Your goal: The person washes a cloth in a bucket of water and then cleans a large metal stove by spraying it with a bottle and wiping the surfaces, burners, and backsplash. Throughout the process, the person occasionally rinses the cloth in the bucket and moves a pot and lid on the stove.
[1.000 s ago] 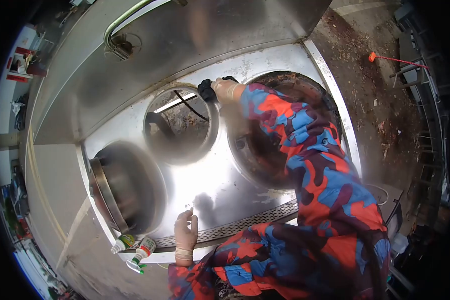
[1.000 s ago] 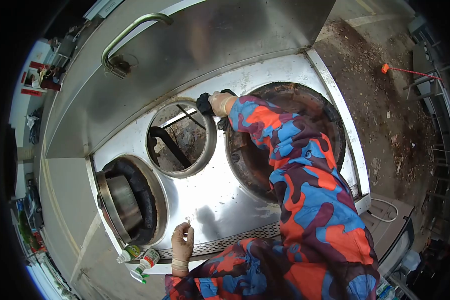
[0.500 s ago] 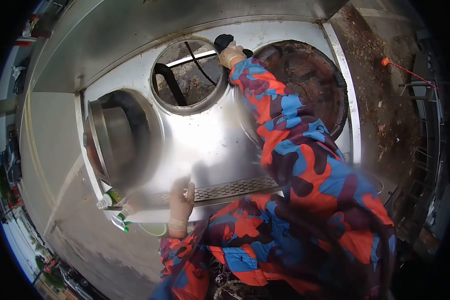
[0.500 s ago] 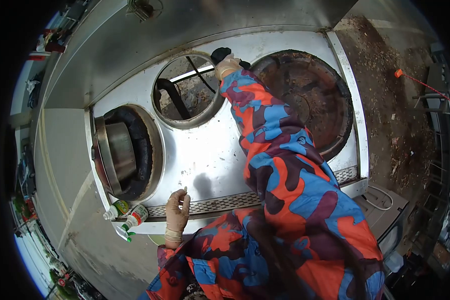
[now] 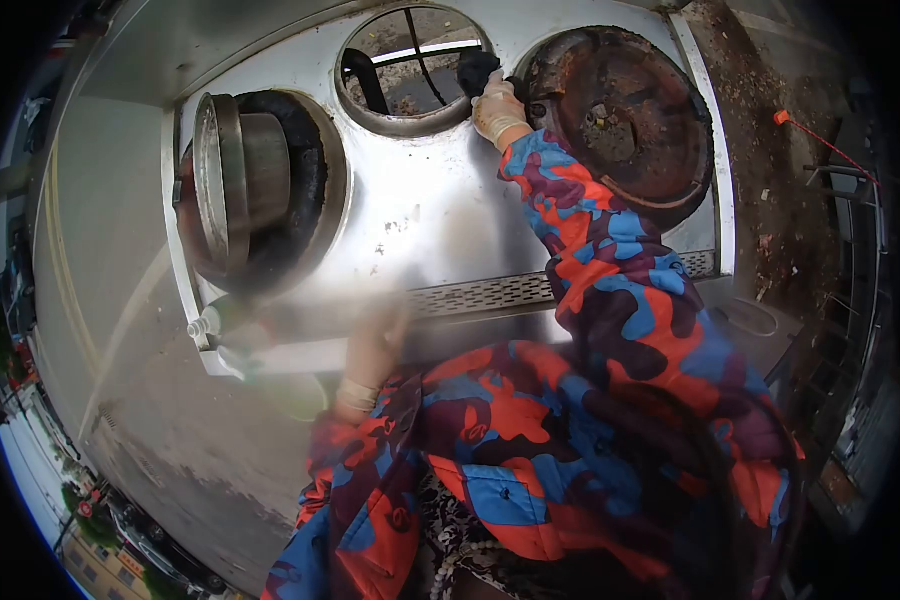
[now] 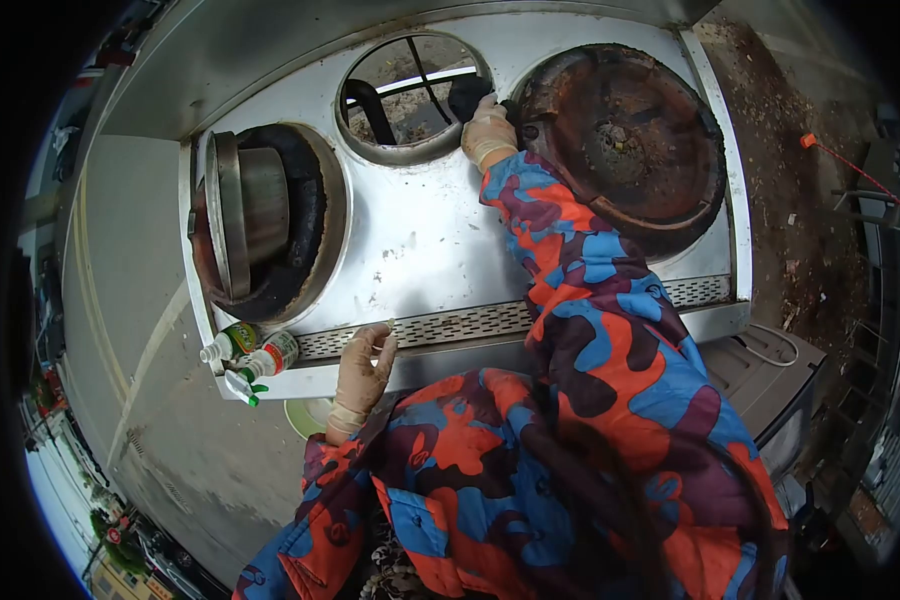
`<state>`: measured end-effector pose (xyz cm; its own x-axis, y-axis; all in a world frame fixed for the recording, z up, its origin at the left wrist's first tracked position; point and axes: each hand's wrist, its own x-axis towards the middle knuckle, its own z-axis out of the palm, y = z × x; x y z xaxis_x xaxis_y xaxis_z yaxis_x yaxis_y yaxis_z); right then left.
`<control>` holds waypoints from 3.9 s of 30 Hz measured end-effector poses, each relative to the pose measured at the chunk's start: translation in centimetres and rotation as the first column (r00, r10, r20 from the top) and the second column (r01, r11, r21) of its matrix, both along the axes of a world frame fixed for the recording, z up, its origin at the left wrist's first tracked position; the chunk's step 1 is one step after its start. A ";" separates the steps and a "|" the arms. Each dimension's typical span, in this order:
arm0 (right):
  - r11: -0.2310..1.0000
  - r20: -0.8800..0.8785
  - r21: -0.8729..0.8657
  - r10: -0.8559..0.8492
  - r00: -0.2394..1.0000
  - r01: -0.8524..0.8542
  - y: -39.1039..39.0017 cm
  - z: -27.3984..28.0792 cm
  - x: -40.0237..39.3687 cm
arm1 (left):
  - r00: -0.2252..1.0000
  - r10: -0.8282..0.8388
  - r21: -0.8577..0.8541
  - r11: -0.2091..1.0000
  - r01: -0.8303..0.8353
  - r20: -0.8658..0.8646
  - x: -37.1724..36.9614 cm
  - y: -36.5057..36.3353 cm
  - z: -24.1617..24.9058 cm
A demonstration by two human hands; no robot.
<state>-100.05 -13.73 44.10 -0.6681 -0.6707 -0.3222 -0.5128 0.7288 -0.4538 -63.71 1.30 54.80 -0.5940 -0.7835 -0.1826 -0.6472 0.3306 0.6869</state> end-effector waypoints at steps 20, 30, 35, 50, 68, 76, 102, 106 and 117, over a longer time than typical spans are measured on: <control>0.983 -0.274 0.180 0.094 0.957 -0.045 13.0 -1.4 9.1 | 0.992 0.120 -0.152 0.982 -0.115 0.027 33.4 8.1 -1.7; 0.690 -0.136 0.076 0.723 0.678 -0.720 15.1 1.0 33.9 | 0.924 0.382 0.101 0.918 -0.383 0.033 46.2 8.0 -2.8; 0.773 0.055 -0.039 0.634 0.771 -0.633 18.0 3.4 29.3 | 0.941 0.337 0.050 0.940 -0.337 0.008 47.1 6.7 -2.5; 0.911 -0.122 -0.025 0.405 0.906 -0.411 18.2 3.6 34.2 | 0.810 0.586 0.288 0.778 -0.558 -0.015 41.5 9.9 0.3; 0.210 0.125 0.515 0.941 0.315 -0.831 13.9 5.8 26.2 | 0.773 0.632 0.055 0.775 -0.630 -0.047 50.9 16.7 -2.8; 0.333 0.687 0.202 0.621 0.376 -0.921 13.3 17.1 47.3 | 0.406 0.912 0.447 0.390 -0.805 -0.063 59.8 22.7 -3.5; 0.289 0.297 0.482 0.834 0.465 -0.827 16.5 -50.9 105.0 | -0.476 0.859 0.735 -0.444 -0.512 0.188 69.3 20.1 -40.3; -0.262 0.037 0.427 0.961 -0.273 -0.865 20.6 -55.5 104.4 | -0.613 0.772 0.826 -0.448 -0.343 0.164 69.9 19.6 -47.9; -0.696 0.270 0.168 0.714 -0.646 -0.698 18.4 -52.2 105.5 | -0.713 0.658 0.869 -0.474 -0.143 0.242 72.5 18.7 -53.1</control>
<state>5.49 4.67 -8.10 0.8009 0.0157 -0.5986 -0.3171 -0.8369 -0.4462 8.75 19.96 1.66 0.4106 -0.1260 -0.9031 0.8855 -0.1811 0.4279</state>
